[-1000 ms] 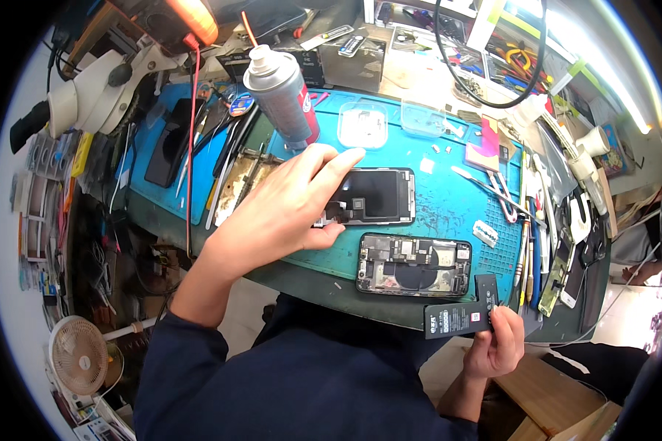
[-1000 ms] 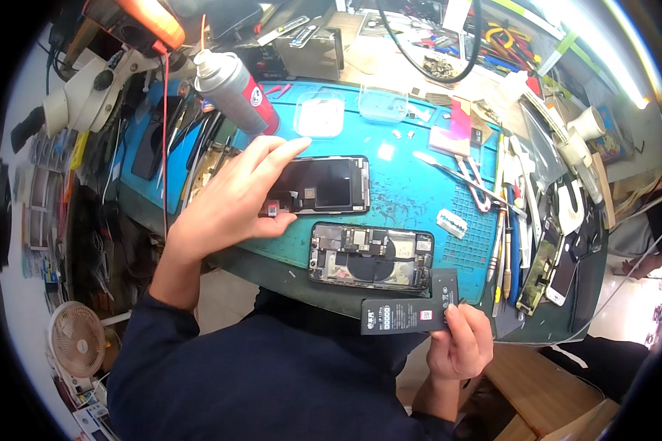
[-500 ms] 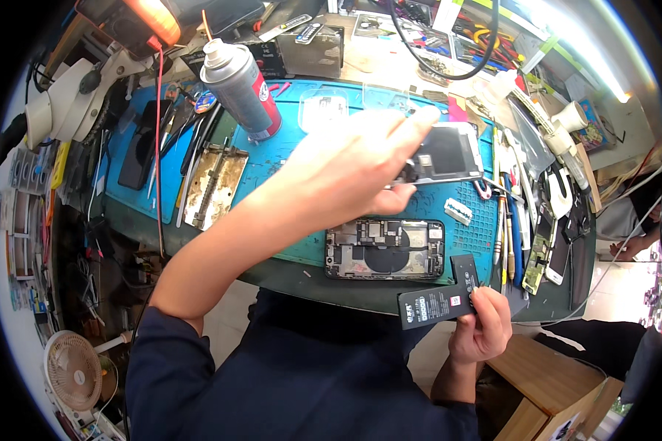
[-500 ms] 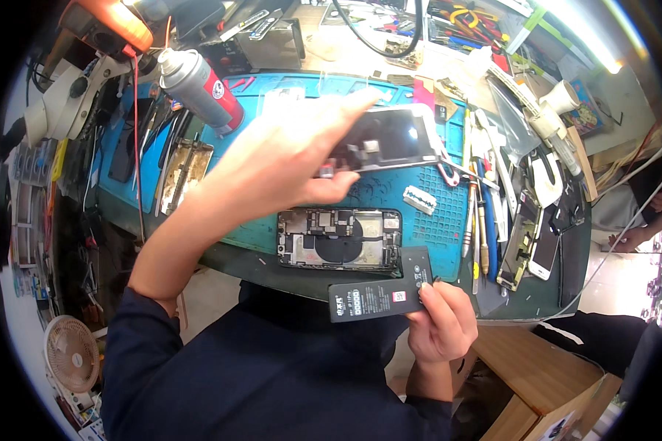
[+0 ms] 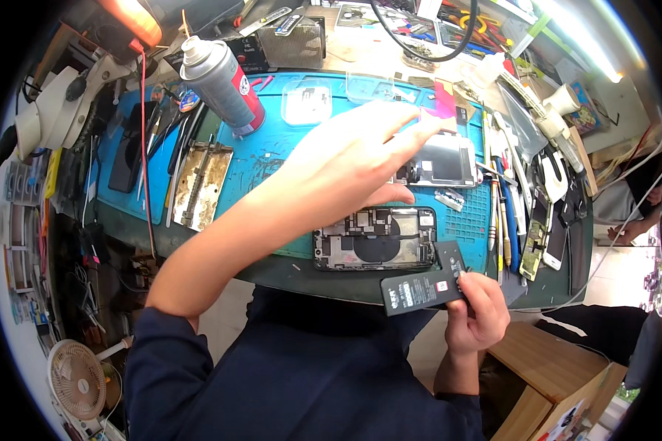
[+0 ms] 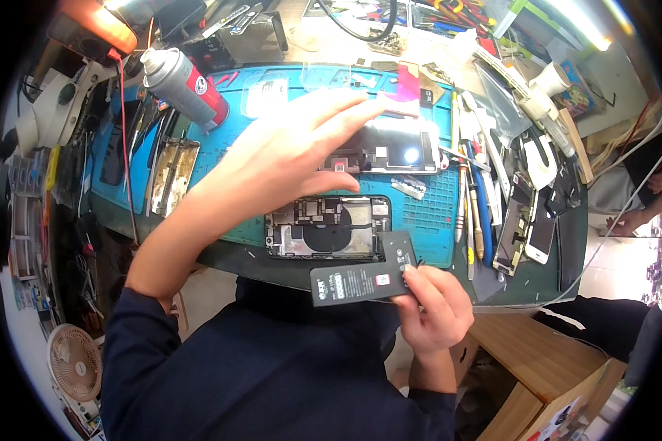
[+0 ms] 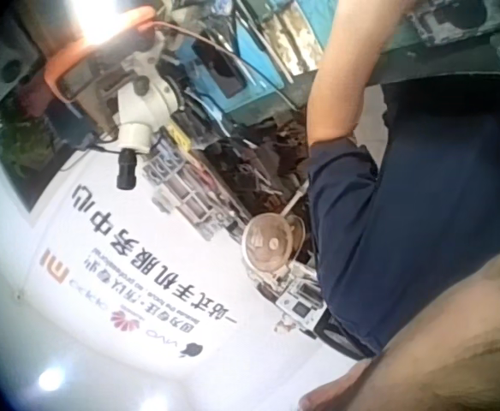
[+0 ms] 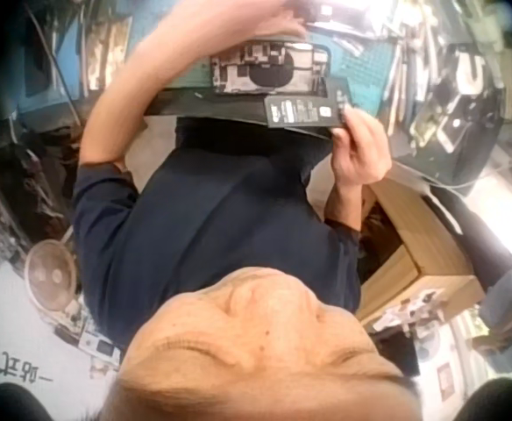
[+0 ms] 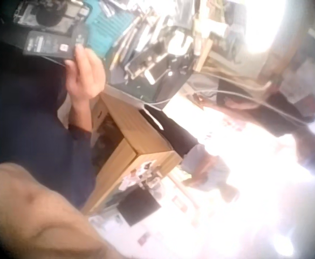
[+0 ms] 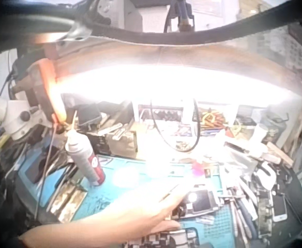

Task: The person unpacks a new battery from its packaging and places it on the workbench. They then pick up a disassembled smartphone, remove the old battery, and insert the new battery into the phone's chassis. The person handles the phone and battery components by hand throughout the process.

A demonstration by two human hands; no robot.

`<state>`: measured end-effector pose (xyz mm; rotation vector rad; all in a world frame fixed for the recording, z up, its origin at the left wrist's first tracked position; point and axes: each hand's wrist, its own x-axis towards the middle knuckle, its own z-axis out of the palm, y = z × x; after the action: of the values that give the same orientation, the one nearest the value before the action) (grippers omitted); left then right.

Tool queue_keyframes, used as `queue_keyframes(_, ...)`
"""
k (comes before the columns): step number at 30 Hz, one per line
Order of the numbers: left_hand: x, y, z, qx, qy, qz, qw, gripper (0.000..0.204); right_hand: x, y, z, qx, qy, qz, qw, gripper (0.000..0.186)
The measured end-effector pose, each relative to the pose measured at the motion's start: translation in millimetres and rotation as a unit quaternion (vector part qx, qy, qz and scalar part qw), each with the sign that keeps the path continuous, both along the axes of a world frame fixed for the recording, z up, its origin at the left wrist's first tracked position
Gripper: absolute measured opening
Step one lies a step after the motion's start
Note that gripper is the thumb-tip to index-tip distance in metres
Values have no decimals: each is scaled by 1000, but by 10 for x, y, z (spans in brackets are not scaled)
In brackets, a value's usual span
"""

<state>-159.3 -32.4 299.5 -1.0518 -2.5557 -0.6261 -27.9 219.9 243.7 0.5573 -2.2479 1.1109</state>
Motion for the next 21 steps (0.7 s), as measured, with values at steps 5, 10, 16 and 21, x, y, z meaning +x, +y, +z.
queue_keyframes(5, 459, -401, 178, 35, -76, 59, 995, 79, 45, 1, 36, 30, 1, -8, 1000, 32)
queue_keyframes(10, 906, -543, -184, 96, -157, 45, 982, 94, 60, 18, 63, 37, 1, -23, 999, 33)
queue_keyframes(16, 891, -590, -218, 57, -138, 41, 988, 85, 9, -120, 90, 62, -4, -10, 998, 33)
queue_keyframes(21, 890, -733, -164, 34, -164, 51, 985, 90, -29, -246, 116, 81, -11, 28, 996, 31)
